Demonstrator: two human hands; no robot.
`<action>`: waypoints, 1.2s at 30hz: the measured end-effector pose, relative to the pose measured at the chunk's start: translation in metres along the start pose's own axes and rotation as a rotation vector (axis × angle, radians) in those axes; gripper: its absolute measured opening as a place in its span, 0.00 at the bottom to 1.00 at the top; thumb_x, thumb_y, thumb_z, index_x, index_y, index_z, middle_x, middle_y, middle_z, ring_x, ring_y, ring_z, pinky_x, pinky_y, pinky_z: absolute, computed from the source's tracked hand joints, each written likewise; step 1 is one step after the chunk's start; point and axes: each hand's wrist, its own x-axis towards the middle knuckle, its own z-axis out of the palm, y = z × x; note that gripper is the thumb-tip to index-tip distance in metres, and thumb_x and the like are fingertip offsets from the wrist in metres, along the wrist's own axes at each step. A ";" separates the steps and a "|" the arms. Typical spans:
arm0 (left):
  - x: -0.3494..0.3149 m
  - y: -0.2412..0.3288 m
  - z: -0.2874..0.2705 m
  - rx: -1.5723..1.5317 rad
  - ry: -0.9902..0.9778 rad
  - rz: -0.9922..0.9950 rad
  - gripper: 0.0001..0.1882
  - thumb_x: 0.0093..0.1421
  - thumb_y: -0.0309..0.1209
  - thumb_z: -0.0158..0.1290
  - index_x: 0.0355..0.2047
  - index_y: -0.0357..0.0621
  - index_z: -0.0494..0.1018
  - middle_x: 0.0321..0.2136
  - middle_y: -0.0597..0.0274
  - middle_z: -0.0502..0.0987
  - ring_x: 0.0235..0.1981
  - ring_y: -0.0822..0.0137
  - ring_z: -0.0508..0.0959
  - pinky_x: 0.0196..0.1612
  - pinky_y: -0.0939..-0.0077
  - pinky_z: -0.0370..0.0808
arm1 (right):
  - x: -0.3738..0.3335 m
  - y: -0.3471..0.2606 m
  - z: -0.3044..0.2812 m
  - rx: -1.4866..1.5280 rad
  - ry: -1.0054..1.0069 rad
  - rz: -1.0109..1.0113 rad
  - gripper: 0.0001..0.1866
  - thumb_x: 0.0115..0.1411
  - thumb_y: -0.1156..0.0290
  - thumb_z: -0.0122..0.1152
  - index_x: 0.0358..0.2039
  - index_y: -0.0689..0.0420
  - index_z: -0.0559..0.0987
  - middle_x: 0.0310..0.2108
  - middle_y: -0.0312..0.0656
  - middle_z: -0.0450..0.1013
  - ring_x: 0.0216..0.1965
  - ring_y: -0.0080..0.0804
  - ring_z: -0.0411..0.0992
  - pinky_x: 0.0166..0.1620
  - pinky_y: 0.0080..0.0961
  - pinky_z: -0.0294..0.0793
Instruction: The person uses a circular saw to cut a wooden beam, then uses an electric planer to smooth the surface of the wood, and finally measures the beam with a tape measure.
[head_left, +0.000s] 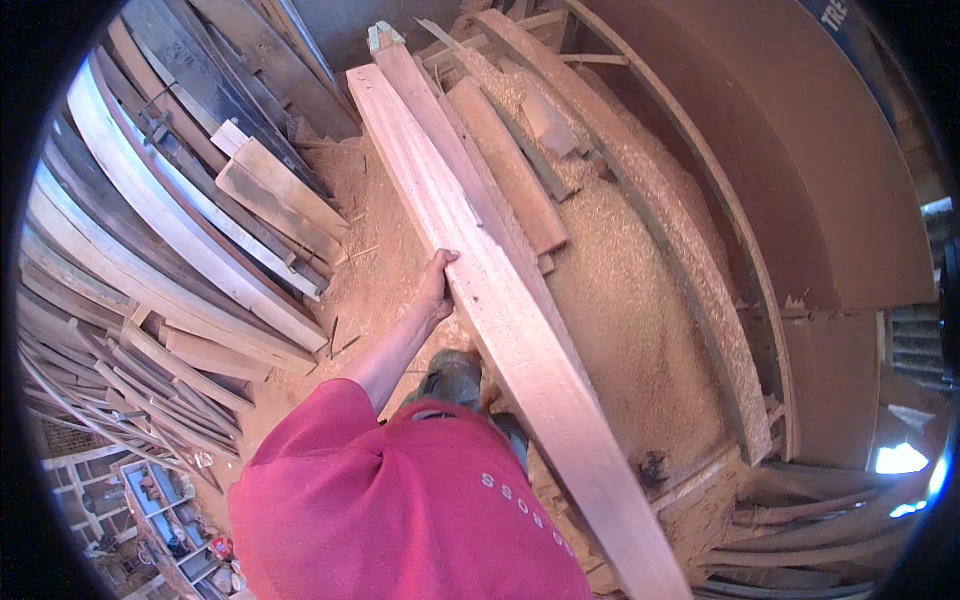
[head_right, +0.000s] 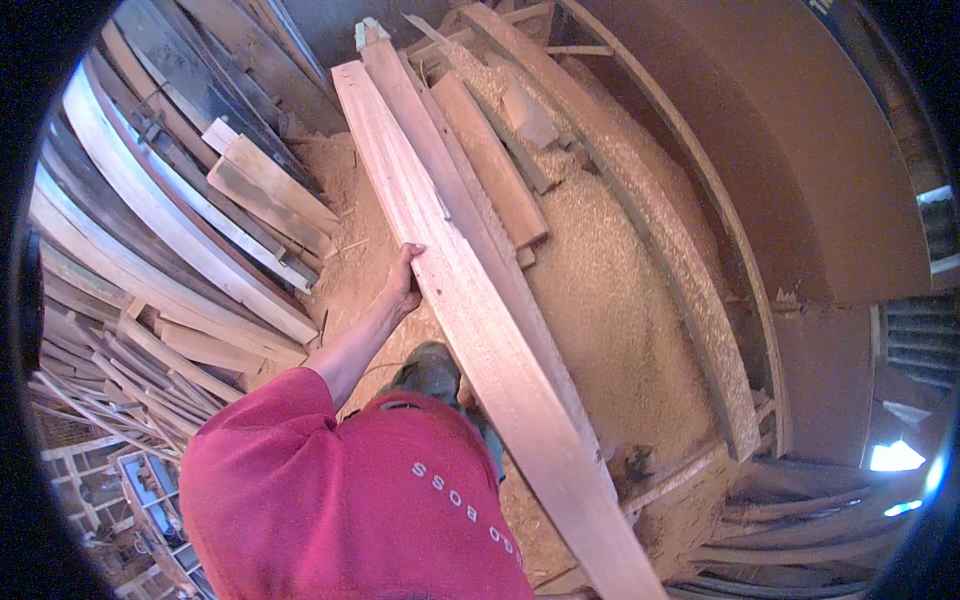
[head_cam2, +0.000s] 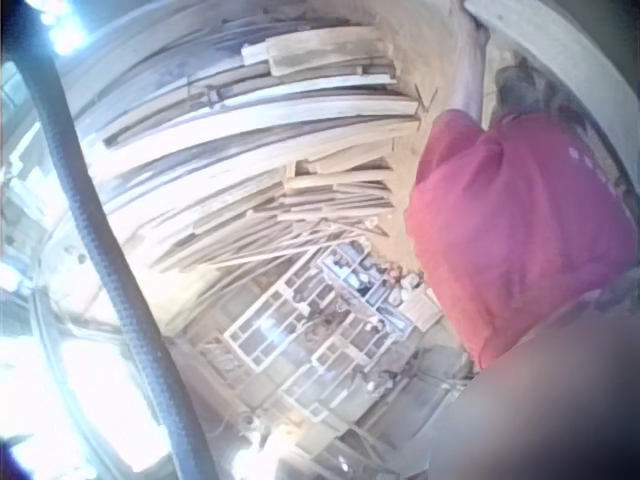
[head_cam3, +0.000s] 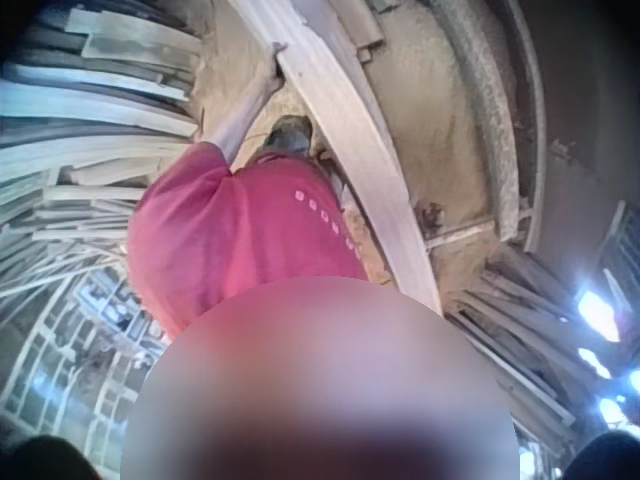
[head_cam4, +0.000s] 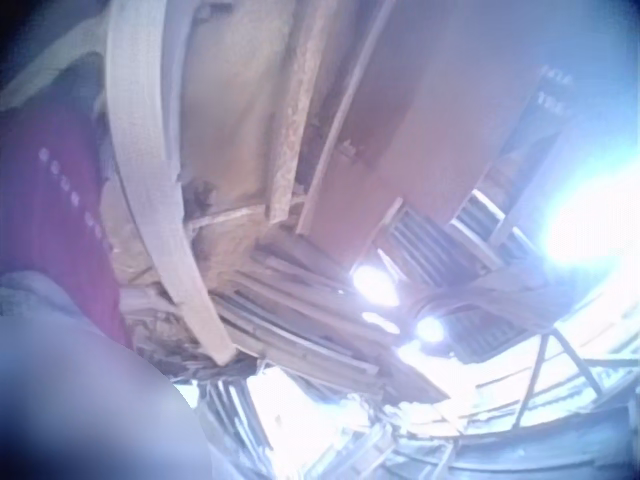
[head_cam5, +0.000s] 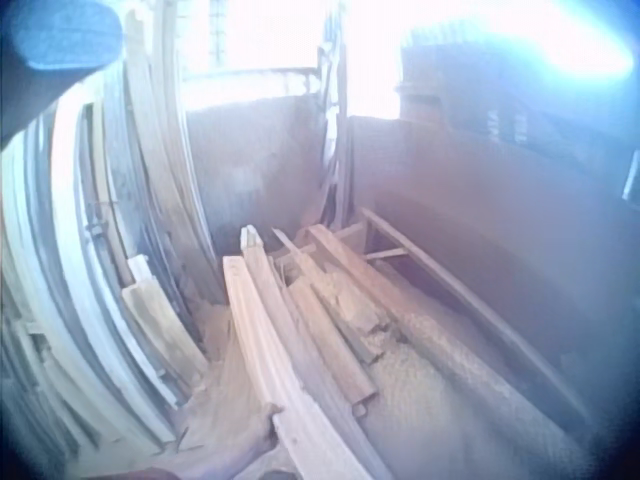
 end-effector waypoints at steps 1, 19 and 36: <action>-0.024 0.002 0.013 -0.078 -0.048 0.026 0.38 0.52 0.47 0.52 0.60 0.35 0.61 0.51 0.45 0.73 0.52 0.49 0.74 0.58 0.51 0.70 | -0.004 -0.008 -0.002 0.002 -0.011 -0.036 0.46 0.52 0.37 0.63 0.64 0.54 0.63 0.62 0.47 0.63 0.59 0.47 0.63 0.52 0.54 0.69; -0.222 -0.070 -0.013 -0.589 -0.048 -0.283 0.43 0.52 0.49 0.50 0.65 0.40 0.55 0.60 0.42 0.64 0.60 0.43 0.65 0.64 0.44 0.59 | -0.114 -0.136 0.019 0.015 -0.251 -0.561 0.44 0.54 0.38 0.62 0.63 0.55 0.65 0.61 0.46 0.64 0.58 0.46 0.65 0.52 0.50 0.69; -0.294 0.055 -0.158 -0.766 0.144 -0.224 0.36 0.56 0.49 0.57 0.60 0.47 0.60 0.54 0.53 0.70 0.56 0.52 0.71 0.60 0.44 0.66 | -0.270 -0.114 0.190 -0.018 -0.649 -0.670 0.43 0.56 0.39 0.61 0.62 0.56 0.66 0.61 0.45 0.65 0.57 0.44 0.66 0.53 0.45 0.70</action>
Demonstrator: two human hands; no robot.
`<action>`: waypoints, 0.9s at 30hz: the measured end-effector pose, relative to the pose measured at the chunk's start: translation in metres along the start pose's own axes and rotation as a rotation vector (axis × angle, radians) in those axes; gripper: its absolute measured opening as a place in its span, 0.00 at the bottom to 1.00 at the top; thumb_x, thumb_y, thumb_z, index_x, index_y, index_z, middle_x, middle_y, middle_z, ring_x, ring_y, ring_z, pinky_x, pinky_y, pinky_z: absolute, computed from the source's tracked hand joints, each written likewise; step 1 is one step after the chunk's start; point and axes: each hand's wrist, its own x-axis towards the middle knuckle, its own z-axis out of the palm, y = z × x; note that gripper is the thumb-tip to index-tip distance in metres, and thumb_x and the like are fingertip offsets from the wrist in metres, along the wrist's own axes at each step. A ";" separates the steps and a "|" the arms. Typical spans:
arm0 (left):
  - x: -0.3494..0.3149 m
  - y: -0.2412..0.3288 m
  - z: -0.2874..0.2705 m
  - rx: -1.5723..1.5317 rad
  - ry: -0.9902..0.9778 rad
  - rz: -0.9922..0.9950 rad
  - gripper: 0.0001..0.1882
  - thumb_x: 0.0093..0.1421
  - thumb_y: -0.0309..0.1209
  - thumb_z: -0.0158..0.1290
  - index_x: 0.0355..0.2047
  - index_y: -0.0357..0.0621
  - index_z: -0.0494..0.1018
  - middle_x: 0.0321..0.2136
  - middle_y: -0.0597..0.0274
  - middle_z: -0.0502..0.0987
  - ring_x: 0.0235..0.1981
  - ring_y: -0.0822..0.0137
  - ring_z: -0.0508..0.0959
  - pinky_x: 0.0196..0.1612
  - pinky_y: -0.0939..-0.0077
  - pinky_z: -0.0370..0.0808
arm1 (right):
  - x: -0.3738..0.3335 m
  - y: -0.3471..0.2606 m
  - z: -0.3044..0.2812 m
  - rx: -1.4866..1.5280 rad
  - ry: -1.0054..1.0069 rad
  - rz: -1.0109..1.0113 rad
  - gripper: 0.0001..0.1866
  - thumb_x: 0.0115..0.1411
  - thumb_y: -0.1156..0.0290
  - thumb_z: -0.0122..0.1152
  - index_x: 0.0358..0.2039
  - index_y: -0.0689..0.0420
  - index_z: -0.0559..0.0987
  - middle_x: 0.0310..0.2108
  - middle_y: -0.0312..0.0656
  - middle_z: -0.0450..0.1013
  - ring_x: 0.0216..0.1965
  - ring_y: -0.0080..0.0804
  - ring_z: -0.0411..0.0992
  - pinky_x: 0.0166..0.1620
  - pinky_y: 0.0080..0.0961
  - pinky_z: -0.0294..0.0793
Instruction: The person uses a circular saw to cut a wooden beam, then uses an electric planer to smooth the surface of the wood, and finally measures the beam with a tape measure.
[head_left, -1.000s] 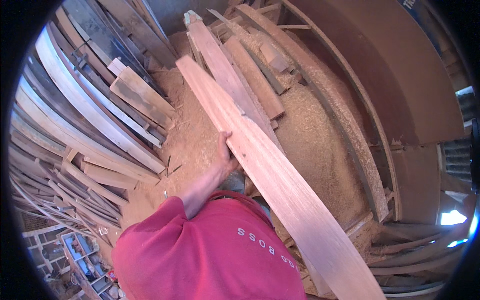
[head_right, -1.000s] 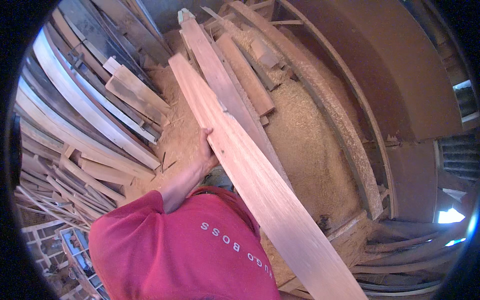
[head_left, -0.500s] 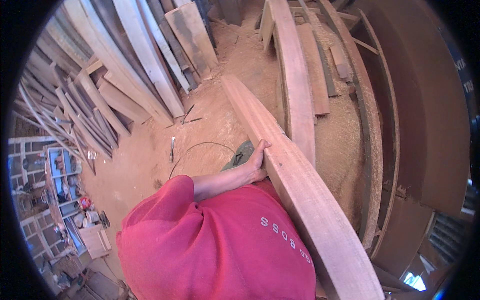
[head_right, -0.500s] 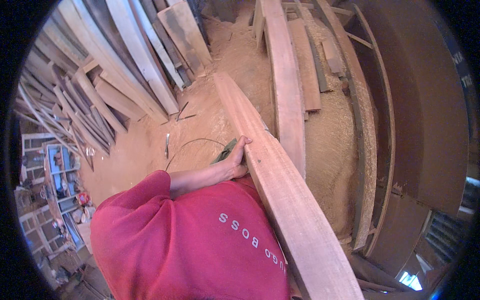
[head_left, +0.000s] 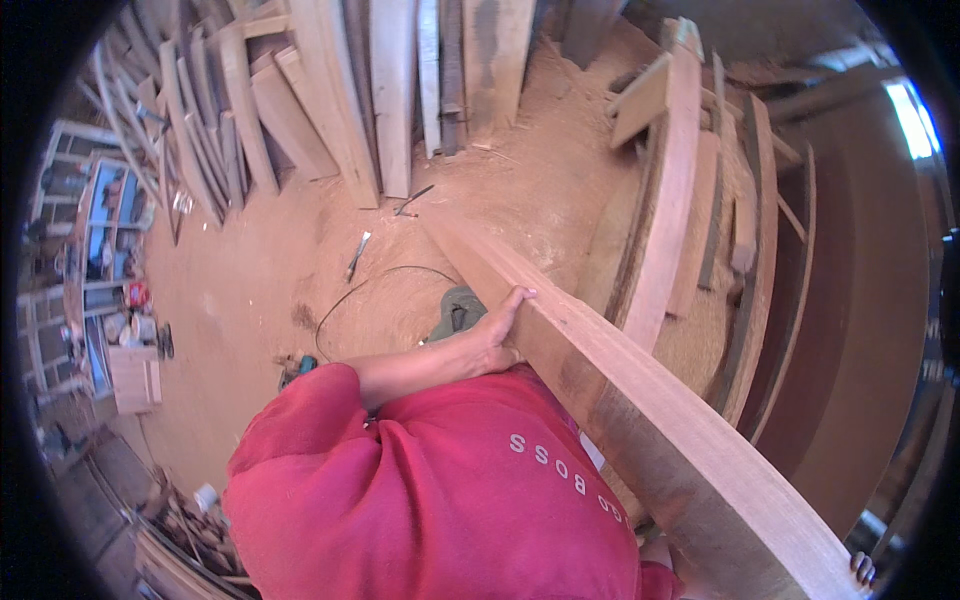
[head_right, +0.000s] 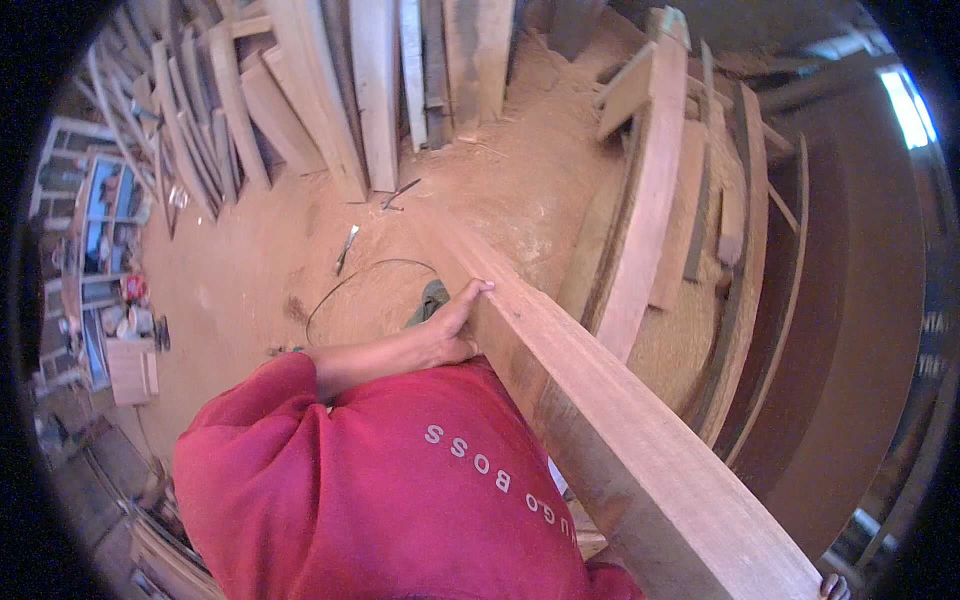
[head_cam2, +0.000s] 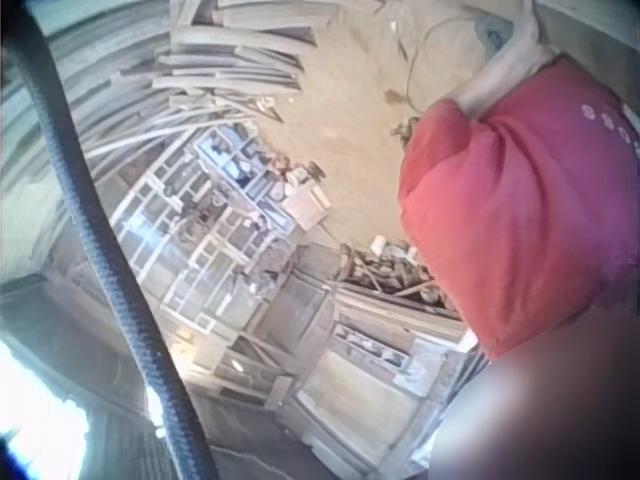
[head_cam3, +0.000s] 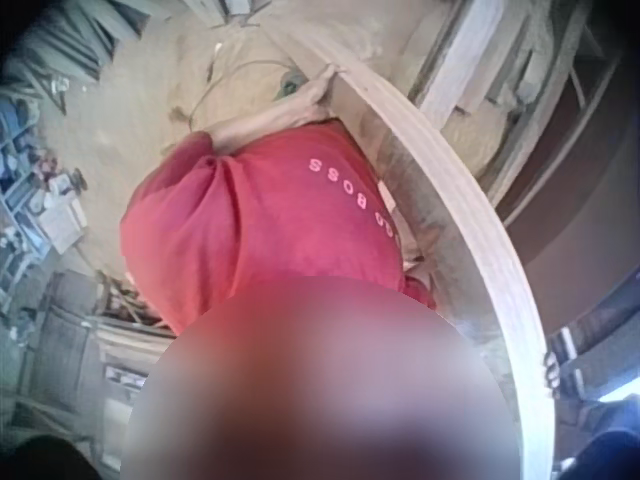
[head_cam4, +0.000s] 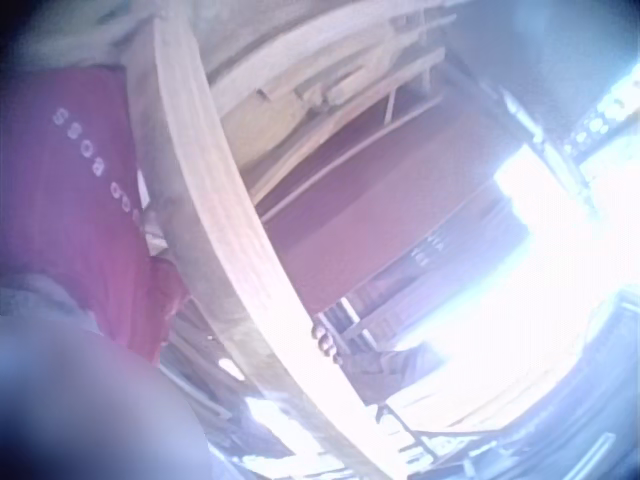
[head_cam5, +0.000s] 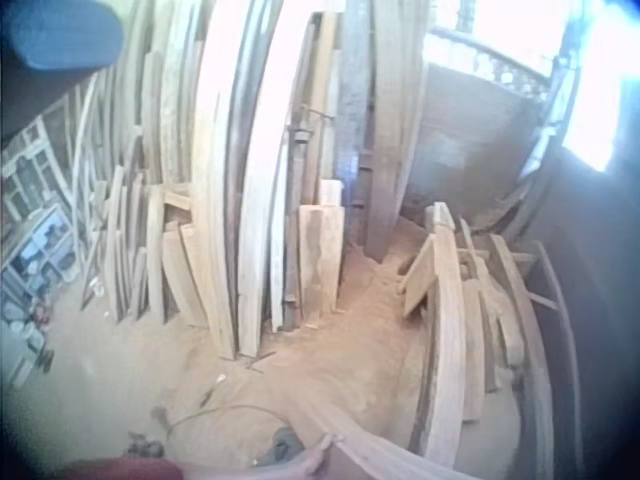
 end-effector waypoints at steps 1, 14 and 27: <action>-0.006 0.016 -0.003 -0.024 0.018 0.003 0.35 0.57 0.49 0.57 0.60 0.47 0.60 0.53 0.54 0.71 0.55 0.52 0.72 0.59 0.44 0.67 | -0.004 0.000 0.020 0.001 -0.033 0.007 0.43 0.56 0.39 0.61 0.62 0.56 0.66 0.61 0.45 0.65 0.57 0.44 0.66 0.53 0.45 0.70; -0.031 0.198 -0.084 -0.173 0.224 0.142 0.35 0.56 0.53 0.57 0.58 0.49 0.63 0.54 0.56 0.71 0.54 0.56 0.74 0.57 0.49 0.72 | -0.032 -0.006 0.265 0.139 -0.405 0.056 0.41 0.57 0.40 0.60 0.62 0.57 0.67 0.61 0.45 0.66 0.57 0.42 0.67 0.53 0.42 0.70; -0.033 0.351 -0.110 -0.036 0.200 0.175 0.30 0.58 0.60 0.49 0.50 0.51 0.73 0.46 0.63 0.79 0.45 0.64 0.81 0.50 0.60 0.78 | -0.068 -0.055 0.531 0.437 -0.730 0.018 0.40 0.58 0.40 0.60 0.61 0.57 0.67 0.60 0.44 0.66 0.56 0.41 0.68 0.54 0.39 0.71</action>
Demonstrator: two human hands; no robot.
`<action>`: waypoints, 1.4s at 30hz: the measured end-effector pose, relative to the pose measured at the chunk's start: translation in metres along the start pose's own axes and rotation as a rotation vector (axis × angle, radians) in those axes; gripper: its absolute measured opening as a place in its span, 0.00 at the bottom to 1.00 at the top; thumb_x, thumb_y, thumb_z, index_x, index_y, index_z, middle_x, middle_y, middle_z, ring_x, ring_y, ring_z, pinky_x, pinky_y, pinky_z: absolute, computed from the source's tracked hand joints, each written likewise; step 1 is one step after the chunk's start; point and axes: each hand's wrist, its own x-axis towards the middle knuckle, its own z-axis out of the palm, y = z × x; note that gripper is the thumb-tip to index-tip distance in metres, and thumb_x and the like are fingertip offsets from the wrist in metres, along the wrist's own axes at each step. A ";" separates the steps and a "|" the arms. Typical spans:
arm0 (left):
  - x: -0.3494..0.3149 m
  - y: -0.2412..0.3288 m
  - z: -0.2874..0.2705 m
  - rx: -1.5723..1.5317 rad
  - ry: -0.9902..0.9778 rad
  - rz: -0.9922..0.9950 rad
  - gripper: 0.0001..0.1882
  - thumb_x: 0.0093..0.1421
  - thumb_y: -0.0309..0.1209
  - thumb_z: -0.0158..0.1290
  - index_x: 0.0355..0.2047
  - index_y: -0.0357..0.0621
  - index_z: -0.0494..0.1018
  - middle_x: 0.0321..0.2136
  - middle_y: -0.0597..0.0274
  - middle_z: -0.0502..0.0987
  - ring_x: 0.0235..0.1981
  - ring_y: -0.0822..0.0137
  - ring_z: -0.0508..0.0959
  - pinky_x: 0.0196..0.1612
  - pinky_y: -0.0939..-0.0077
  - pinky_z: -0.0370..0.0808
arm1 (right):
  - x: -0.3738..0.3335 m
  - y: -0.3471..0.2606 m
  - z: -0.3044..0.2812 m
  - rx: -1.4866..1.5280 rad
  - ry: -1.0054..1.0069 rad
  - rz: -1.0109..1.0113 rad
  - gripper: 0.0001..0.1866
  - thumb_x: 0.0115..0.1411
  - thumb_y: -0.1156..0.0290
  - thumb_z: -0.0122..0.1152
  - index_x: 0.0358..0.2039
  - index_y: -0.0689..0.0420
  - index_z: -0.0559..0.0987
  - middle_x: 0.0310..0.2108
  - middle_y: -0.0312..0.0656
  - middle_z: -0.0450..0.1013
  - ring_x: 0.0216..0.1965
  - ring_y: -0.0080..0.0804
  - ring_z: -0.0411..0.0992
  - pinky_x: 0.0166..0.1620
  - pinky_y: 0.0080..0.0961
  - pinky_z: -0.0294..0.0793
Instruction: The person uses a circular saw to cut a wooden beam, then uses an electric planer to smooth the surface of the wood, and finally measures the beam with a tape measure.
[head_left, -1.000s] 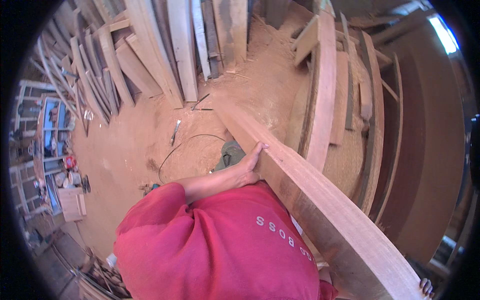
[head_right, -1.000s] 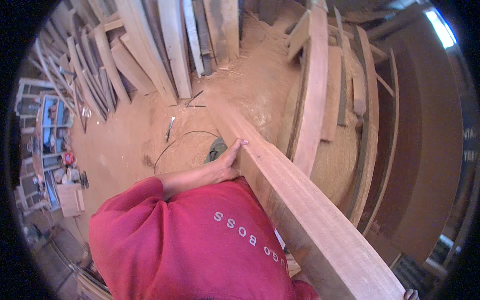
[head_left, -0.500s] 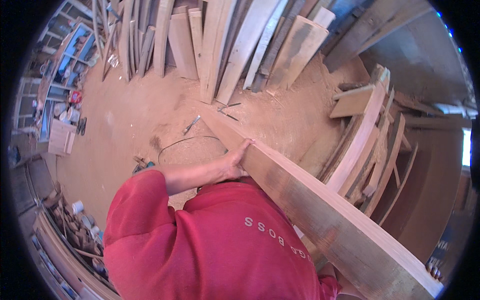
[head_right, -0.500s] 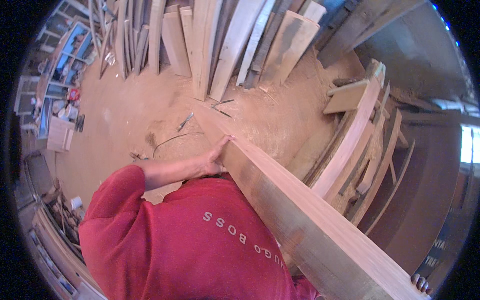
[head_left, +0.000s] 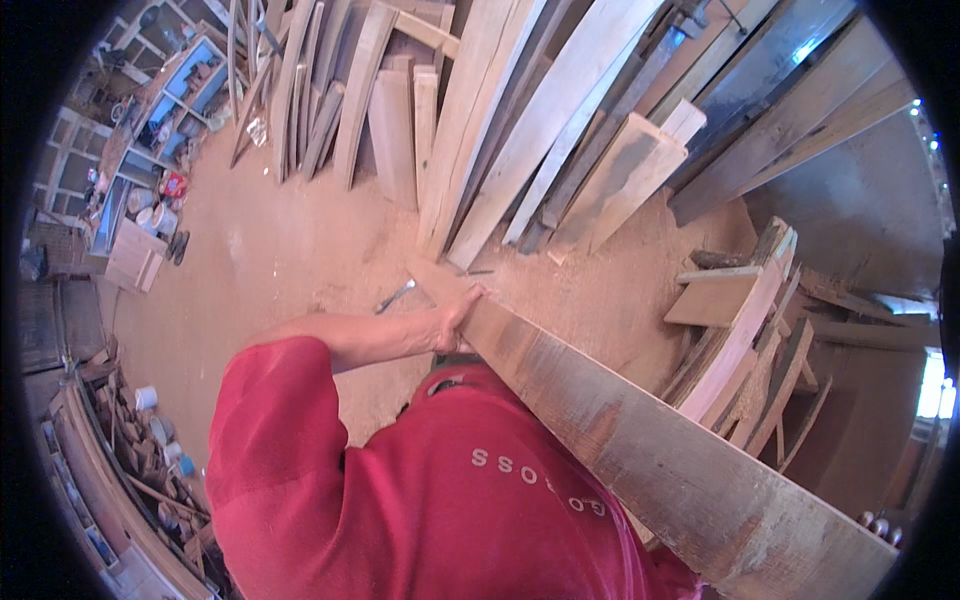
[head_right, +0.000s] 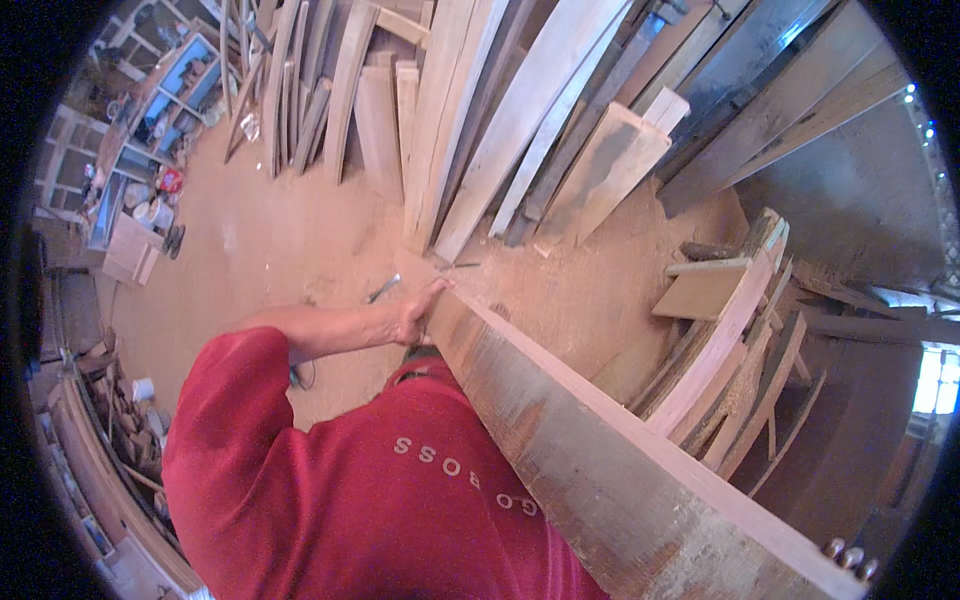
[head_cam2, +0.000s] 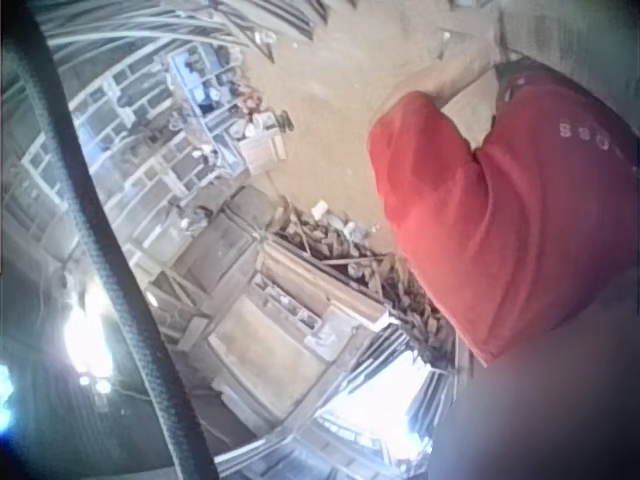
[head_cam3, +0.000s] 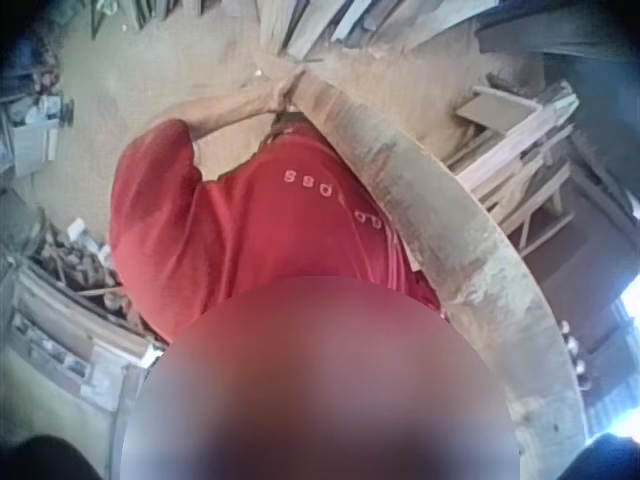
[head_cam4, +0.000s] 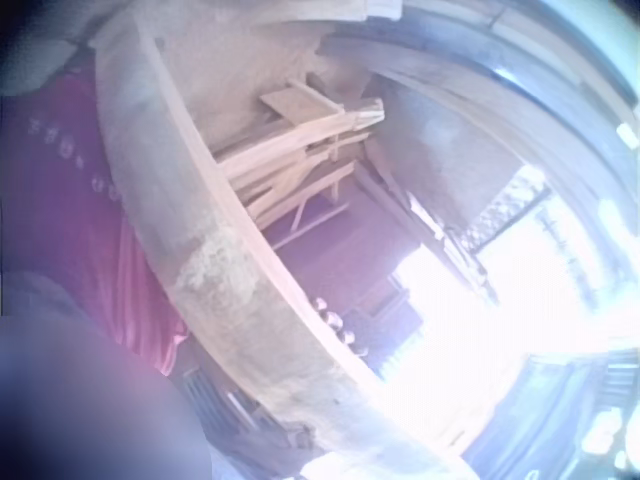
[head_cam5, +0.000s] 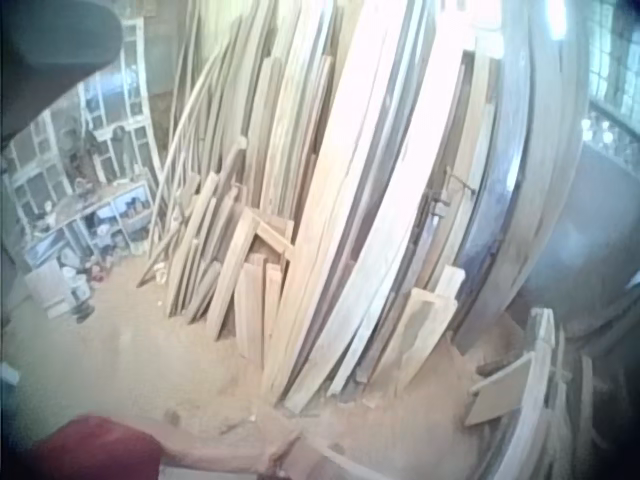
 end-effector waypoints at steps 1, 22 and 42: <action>-0.003 0.007 -0.004 -0.019 0.000 0.003 0.31 0.58 0.60 0.48 0.51 0.50 0.73 0.46 0.62 0.79 0.47 0.62 0.80 0.52 0.58 0.76 | 0.009 0.001 0.021 0.031 -0.025 -0.012 0.40 0.58 0.40 0.60 0.61 0.58 0.67 0.60 0.44 0.66 0.56 0.41 0.68 0.54 0.39 0.71; -0.134 0.182 0.044 0.998 0.668 2.157 0.65 0.41 0.56 0.70 0.71 0.53 0.42 0.65 0.38 0.50 0.65 0.40 0.54 0.63 0.44 0.52 | 0.042 -0.151 0.486 -0.223 -0.292 -0.001 0.46 0.62 0.34 0.48 0.57 0.71 0.70 0.54 0.55 0.71 0.57 0.42 0.68 0.58 0.36 0.67; -0.033 0.428 0.076 1.039 1.073 2.006 0.67 0.34 0.45 0.70 0.71 0.54 0.42 0.59 0.37 0.58 0.60 0.39 0.60 0.60 0.42 0.58 | -0.138 0.294 0.258 -1.069 -0.684 0.125 0.24 0.63 0.53 0.56 0.51 0.58 0.75 0.50 0.62 0.69 0.50 0.62 0.69 0.53 0.49 0.70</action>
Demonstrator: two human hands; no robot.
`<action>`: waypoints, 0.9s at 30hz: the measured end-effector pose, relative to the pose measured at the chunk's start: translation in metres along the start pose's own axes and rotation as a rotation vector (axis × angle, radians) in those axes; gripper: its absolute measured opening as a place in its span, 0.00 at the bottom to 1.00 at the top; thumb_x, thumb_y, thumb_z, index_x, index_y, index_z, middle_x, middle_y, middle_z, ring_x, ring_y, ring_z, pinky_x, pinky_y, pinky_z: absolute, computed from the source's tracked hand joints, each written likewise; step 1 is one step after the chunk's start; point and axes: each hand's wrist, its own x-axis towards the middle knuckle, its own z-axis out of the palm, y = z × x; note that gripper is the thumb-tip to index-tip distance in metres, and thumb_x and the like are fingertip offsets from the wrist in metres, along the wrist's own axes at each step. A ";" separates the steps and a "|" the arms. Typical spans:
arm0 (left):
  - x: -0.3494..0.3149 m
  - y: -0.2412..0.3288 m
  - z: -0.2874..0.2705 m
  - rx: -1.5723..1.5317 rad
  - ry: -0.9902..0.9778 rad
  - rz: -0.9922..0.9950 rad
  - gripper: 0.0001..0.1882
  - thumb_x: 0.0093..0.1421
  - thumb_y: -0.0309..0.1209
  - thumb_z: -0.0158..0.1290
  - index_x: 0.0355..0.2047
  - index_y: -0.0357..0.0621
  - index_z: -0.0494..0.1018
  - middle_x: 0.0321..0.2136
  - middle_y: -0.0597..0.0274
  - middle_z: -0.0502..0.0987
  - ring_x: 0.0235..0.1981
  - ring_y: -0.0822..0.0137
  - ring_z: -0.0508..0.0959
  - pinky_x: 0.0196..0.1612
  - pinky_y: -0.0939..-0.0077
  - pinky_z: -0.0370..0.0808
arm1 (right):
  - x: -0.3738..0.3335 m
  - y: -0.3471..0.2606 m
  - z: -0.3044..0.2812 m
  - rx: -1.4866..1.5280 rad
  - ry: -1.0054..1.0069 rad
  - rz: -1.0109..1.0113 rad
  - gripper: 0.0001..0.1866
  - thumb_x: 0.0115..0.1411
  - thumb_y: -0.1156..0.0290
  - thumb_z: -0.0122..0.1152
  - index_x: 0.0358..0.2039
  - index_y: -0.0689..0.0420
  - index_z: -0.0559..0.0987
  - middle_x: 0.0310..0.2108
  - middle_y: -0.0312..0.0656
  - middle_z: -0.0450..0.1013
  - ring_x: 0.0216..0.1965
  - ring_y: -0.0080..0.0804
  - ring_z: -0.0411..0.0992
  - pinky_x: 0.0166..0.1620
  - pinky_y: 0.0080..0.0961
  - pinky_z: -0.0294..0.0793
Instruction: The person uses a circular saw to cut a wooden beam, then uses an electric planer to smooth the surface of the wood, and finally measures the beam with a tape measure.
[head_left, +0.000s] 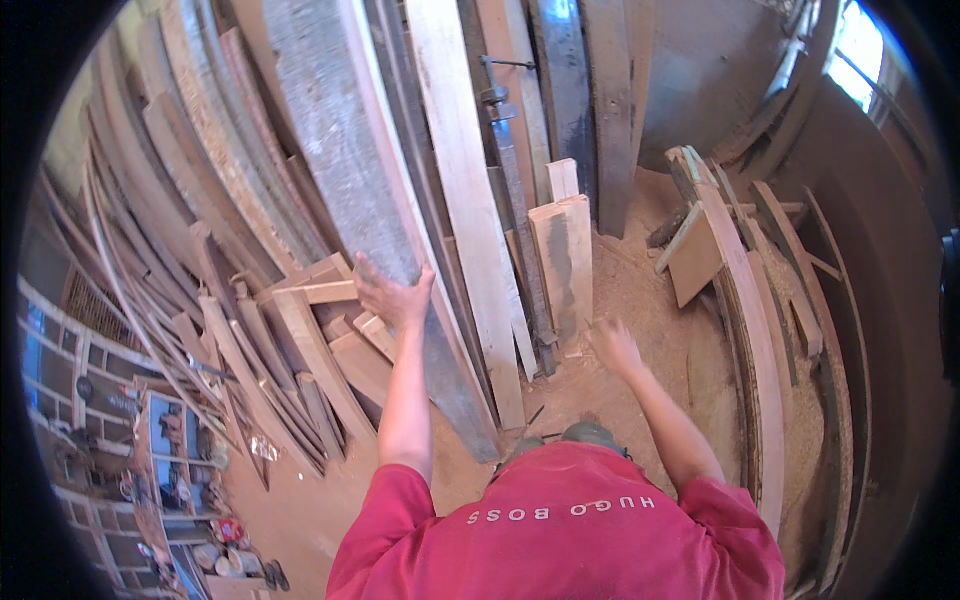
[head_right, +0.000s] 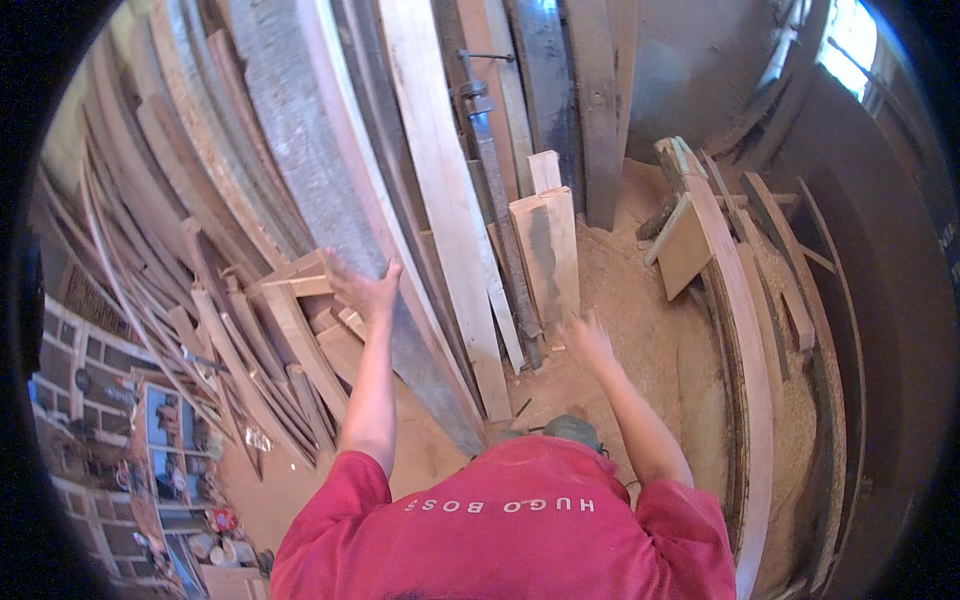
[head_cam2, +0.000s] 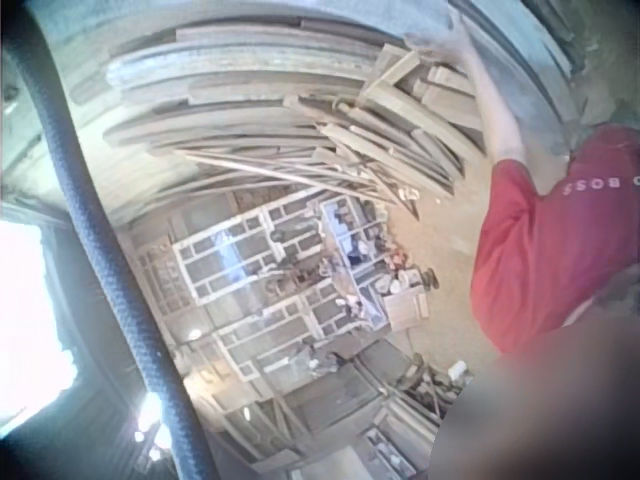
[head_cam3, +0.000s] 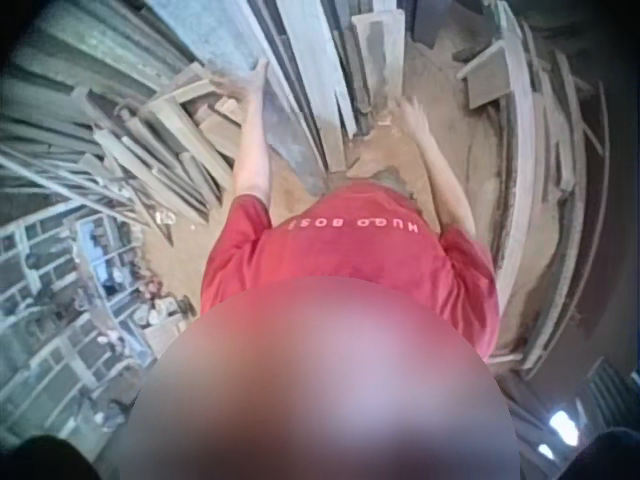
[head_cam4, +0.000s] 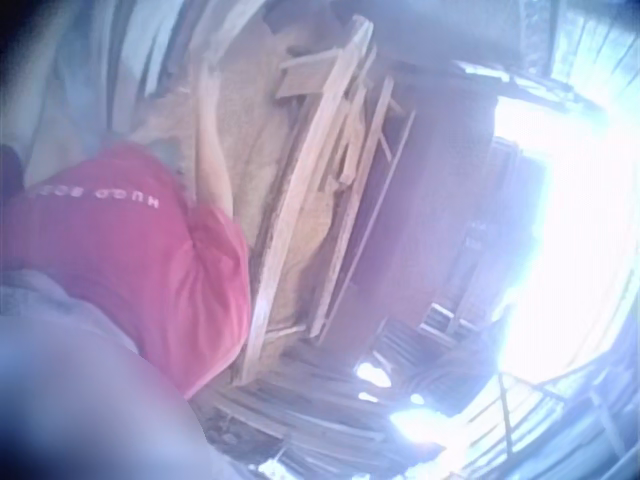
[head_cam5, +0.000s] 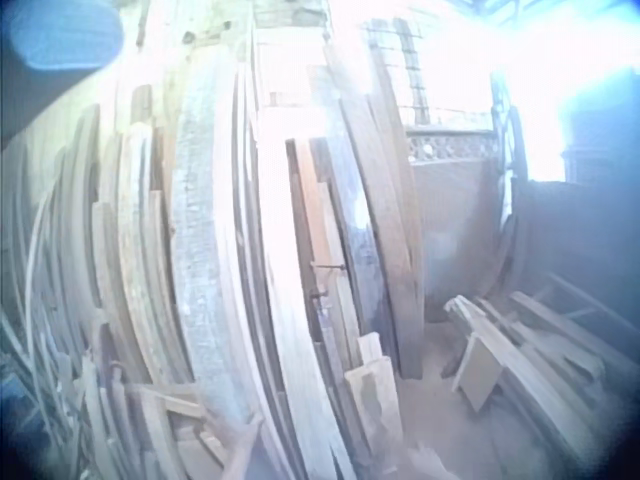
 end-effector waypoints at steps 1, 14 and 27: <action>-0.006 -0.008 0.007 0.040 0.004 0.001 0.67 0.34 0.47 0.69 0.71 0.53 0.41 0.59 0.36 0.57 0.60 0.39 0.59 0.60 0.42 0.58 | -0.045 0.027 0.022 -0.002 -0.076 0.116 0.24 0.63 0.56 0.56 0.53 0.59 0.74 0.53 0.64 0.68 0.54 0.63 0.67 0.54 0.50 0.69; -0.011 -0.002 0.024 0.113 0.027 0.075 0.59 0.43 0.55 0.65 0.70 0.48 0.47 0.62 0.35 0.56 0.61 0.37 0.61 0.59 0.43 0.60 | -0.273 0.117 0.016 0.306 -0.610 0.782 0.26 0.57 0.46 0.58 0.39 0.59 0.83 0.35 0.41 0.80 0.35 0.26 0.74 0.36 0.29 0.74; -0.346 0.015 0.006 -0.206 -0.963 0.332 0.35 0.66 0.52 0.48 0.56 0.27 0.66 0.59 0.32 0.63 0.60 0.39 0.64 0.61 0.51 0.62 | -0.301 -0.058 -0.320 1.184 0.806 -0.403 0.30 0.66 0.44 0.50 0.33 0.64 0.80 0.31 0.44 0.73 0.29 0.31 0.69 0.32 0.26 0.69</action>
